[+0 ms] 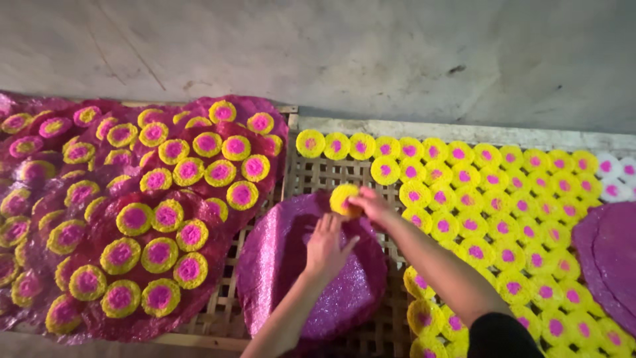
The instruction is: The person repeatedly picks up small yellow and pink decorative circles from a pile and places them onto a purple glittery sheet laid on a wooden lattice. The person continues arranging the circles in rows across the sheet throughout the clip.
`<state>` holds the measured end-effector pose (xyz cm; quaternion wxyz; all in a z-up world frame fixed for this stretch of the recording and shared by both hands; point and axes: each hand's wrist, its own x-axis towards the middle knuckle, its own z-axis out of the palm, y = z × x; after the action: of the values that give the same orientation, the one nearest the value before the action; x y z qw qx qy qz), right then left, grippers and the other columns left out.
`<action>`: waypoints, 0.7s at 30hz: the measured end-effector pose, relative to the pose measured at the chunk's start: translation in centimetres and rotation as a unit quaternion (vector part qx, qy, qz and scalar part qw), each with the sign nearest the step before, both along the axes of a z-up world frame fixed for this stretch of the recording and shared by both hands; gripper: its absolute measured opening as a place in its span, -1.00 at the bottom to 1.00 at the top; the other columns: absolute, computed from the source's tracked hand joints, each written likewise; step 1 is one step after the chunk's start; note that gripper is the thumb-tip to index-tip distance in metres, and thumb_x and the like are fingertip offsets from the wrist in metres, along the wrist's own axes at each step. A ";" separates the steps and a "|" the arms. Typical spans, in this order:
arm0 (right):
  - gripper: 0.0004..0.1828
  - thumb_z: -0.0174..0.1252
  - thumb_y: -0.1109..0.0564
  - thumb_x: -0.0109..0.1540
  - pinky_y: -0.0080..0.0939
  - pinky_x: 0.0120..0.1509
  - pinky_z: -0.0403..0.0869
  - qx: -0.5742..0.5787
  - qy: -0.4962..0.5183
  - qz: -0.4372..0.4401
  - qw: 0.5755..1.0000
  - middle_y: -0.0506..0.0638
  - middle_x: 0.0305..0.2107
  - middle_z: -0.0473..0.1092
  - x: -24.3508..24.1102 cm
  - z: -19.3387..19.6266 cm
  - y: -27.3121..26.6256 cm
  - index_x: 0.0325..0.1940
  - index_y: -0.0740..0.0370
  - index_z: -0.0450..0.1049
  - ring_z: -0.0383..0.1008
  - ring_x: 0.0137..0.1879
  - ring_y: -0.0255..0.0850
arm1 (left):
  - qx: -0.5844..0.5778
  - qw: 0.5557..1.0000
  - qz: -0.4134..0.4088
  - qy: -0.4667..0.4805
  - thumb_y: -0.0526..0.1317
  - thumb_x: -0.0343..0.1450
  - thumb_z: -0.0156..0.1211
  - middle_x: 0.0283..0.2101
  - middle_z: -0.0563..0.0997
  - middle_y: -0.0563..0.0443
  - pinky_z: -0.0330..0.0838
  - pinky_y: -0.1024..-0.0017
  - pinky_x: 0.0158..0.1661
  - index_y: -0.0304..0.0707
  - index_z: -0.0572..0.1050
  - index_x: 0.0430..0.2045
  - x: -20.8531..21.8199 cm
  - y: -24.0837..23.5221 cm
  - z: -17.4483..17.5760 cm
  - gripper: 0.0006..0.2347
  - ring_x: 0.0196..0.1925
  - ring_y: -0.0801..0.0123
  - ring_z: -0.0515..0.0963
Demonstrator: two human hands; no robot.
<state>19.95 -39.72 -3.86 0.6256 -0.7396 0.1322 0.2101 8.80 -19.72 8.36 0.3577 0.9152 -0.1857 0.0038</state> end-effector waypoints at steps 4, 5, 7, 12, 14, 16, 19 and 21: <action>-0.59 0.19 0.17 0.19 -0.10 0.21 0.50 0.044 -0.144 -0.013 0.989 0.13 -0.03 0.54 6.5 -4.6 -3.2 0.14 0.23 0.49 0.56 0.07 -0.14 | 0.063 0.996 -0.029 0.057 -0.18 0.37 0.31 0.10 0.42 -0.08 0.33 0.10 0.14 -0.23 0.44 0.05 -2.5 0.5 -1.8 -0.63 0.14 0.08 0.43; -0.55 0.22 0.16 0.18 -0.05 0.18 0.48 -0.076 -0.205 0.006 0.976 0.17 -0.02 0.52 8.0 -5.0 -3.7 0.17 0.25 0.46 0.54 0.08 -0.05 | 0.067 0.996 -0.024 0.058 -0.18 0.37 0.31 0.10 0.41 -0.06 0.32 0.11 0.15 -0.22 0.44 0.05 -2.7 0.7 -2.2 -0.63 0.15 0.09 0.43; -0.45 0.29 0.14 0.16 0.05 0.13 0.46 -0.306 -0.314 0.044 0.898 0.26 0.00 0.47 9.4 -5.4 -4.0 0.22 0.28 0.39 0.49 0.10 0.13 | 0.077 0.995 -0.013 0.065 -0.19 0.38 0.30 0.12 0.41 -0.03 0.28 0.12 0.19 -0.21 0.45 0.06 -3.4 1.3 -3.1 -0.64 0.17 0.10 0.42; -0.52 0.20 0.21 0.20 0.16 0.18 0.45 -0.405 -0.377 0.022 0.833 0.29 0.00 0.43 8.8 -3.0 -3.1 0.22 0.21 0.38 0.43 0.15 0.27 | 0.108 0.994 -0.001 0.030 -0.19 0.36 0.31 0.17 0.36 -0.09 0.23 0.09 0.24 -0.21 0.46 0.05 -3.9 2.7 -5.0 -0.63 0.24 0.05 0.35; -0.44 0.17 0.26 0.15 0.21 0.20 0.43 -0.448 -0.413 0.014 0.793 0.33 0.01 0.39 7.9 -1.1 -2.5 0.26 0.24 0.34 0.37 0.17 0.33 | 0.116 0.993 -0.001 0.028 -0.19 0.37 0.30 0.20 0.34 -0.12 0.20 0.06 0.25 -0.22 0.45 0.06 -4.1 2.9 -5.6 -0.63 0.27 0.03 0.32; -0.29 0.16 0.30 0.07 0.26 0.23 0.40 -0.510 -0.466 -0.001 0.723 0.39 0.03 0.34 6.5 0.8 -2.1 0.35 0.30 0.29 0.29 0.20 0.41 | 0.099 0.995 0.002 0.022 -0.20 0.37 0.28 0.23 0.33 -0.10 0.20 0.07 0.27 -0.23 0.45 0.05 -4.3 2.8 -6.1 -0.63 0.29 0.03 0.30; -0.37 0.15 0.26 0.17 0.29 0.27 0.36 -0.504 -0.484 0.001 0.715 0.35 0.08 0.32 2.9 3.0 -1.1 0.35 0.36 0.27 0.30 0.18 0.35 | 0.088 0.996 0.001 0.022 -0.19 0.41 0.21 0.23 0.31 -0.16 0.18 0.04 0.27 -0.28 0.43 0.06 -4.7 2.7 -6.5 -0.66 0.29 -0.01 0.29; -0.56 0.12 0.15 0.31 0.15 0.30 0.38 -0.473 -0.373 0.059 0.796 0.21 0.05 0.33 -0.9 3.5 0.2 0.27 0.24 0.33 0.36 0.23 0.16 | 0.080 0.997 0.003 -0.009 -0.19 0.43 0.17 0.23 0.30 -0.20 0.16 0.00 0.28 -0.32 0.43 0.06 -5.0 2.7 -6.6 -0.67 0.30 -0.05 0.27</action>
<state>19.01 -39.57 -0.33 0.1844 -0.9709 -0.0730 -0.1345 3.82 -17.04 1.76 0.2818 0.9414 -0.1856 -0.0015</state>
